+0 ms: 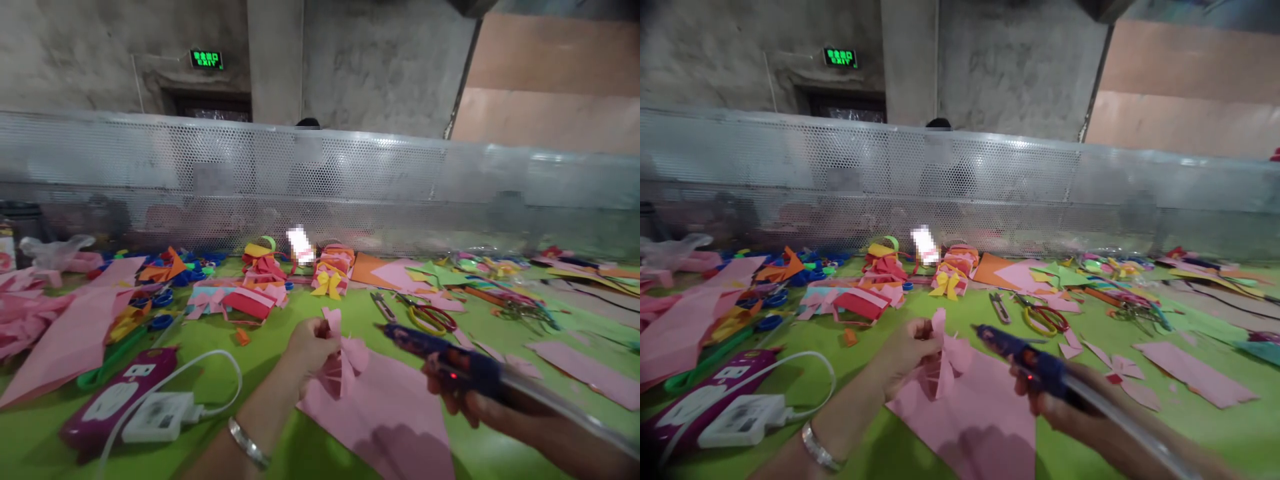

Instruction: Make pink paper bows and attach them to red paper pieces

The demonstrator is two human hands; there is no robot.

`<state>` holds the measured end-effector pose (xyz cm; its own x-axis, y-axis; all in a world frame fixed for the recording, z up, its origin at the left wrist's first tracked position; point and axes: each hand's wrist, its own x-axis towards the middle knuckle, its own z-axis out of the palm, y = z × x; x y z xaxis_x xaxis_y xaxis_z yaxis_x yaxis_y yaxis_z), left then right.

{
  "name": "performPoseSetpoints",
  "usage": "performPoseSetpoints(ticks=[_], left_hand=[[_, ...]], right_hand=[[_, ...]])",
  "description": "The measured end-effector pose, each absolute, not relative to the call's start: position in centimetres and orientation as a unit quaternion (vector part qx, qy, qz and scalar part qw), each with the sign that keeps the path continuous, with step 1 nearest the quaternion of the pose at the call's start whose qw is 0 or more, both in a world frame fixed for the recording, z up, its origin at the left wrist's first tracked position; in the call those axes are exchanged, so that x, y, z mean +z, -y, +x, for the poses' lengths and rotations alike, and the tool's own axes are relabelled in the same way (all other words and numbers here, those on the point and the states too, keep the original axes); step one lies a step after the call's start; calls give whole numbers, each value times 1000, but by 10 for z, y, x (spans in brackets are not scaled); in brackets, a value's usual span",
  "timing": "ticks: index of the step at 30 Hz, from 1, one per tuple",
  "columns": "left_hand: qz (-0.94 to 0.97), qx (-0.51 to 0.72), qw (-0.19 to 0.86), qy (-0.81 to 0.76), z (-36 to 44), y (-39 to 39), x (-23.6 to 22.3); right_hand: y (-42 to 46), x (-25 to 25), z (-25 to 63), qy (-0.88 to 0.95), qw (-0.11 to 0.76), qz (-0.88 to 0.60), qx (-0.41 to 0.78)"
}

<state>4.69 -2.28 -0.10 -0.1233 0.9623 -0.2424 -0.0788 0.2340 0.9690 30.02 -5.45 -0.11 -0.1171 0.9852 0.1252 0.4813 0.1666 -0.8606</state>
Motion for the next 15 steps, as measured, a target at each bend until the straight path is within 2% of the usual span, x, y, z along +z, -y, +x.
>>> performPoseSetpoints(ticks=[3, 7, 15], left_hand=[[358, 490, 551, -573, 49, 25, 3], [353, 494, 562, -562, 49, 25, 3], [348, 489, 558, -573, 50, 24, 3]], right_hand=[[65, -4, 274, 682, 302, -492, 449], [54, -4, 273, 732, 203, -471, 449], [51, -12, 268, 737, 171, -480, 444]])
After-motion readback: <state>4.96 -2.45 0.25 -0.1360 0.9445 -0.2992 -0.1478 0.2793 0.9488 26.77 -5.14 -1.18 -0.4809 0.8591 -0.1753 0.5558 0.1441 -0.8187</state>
